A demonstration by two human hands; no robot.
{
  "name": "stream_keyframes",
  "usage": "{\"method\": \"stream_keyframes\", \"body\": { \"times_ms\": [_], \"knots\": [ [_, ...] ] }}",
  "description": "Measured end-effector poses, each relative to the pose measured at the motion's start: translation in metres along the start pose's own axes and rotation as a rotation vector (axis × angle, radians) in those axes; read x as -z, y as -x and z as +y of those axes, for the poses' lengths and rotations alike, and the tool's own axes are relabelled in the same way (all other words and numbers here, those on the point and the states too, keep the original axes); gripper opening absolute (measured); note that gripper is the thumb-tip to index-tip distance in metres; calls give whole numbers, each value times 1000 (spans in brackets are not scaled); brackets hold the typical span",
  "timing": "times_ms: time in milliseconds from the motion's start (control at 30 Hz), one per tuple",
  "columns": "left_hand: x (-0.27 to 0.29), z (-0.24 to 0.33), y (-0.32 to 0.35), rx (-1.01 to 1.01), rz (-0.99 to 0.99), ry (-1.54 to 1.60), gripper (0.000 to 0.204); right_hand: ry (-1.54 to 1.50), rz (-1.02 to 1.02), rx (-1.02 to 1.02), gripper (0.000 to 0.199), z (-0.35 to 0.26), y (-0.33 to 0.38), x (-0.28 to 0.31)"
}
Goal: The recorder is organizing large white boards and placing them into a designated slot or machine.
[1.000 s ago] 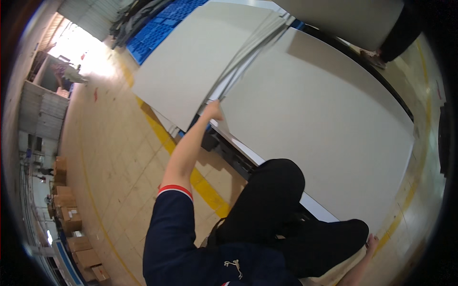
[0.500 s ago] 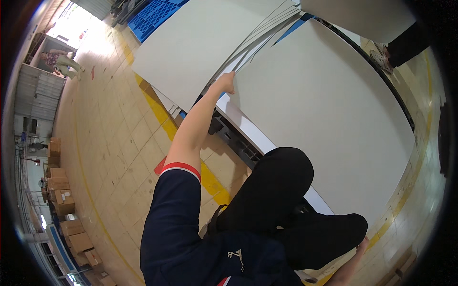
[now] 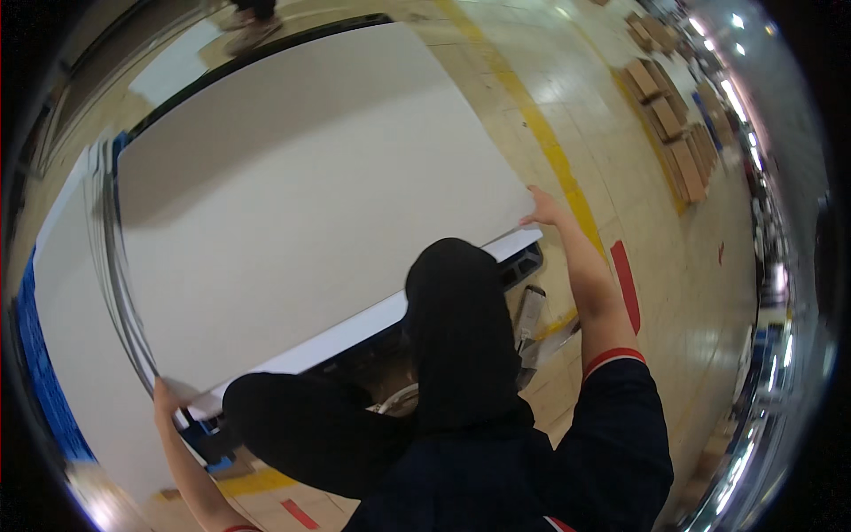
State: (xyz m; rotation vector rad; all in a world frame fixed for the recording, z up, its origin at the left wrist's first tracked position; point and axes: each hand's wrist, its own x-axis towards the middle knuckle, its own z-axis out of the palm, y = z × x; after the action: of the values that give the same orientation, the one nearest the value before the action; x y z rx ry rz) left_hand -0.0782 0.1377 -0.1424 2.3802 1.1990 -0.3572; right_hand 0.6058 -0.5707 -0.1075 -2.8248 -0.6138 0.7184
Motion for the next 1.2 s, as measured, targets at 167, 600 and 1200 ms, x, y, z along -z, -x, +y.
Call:
{"method": "stream_keyframes", "body": {
  "times_ms": [167, 600, 1200],
  "knots": [
    [2, 16, 9, 134, 44, -51, 86, 49, -119, 106, 94, -10, 6, 8],
    [11, 16, 12, 107, 26, -13, 86, 46, -19, 6, 74, -10, 2, -14],
    [-10, 24, 11, 196, 79, 1, 89, 36, 44, 53, 68, -3, 9, -22]
  ]
}}
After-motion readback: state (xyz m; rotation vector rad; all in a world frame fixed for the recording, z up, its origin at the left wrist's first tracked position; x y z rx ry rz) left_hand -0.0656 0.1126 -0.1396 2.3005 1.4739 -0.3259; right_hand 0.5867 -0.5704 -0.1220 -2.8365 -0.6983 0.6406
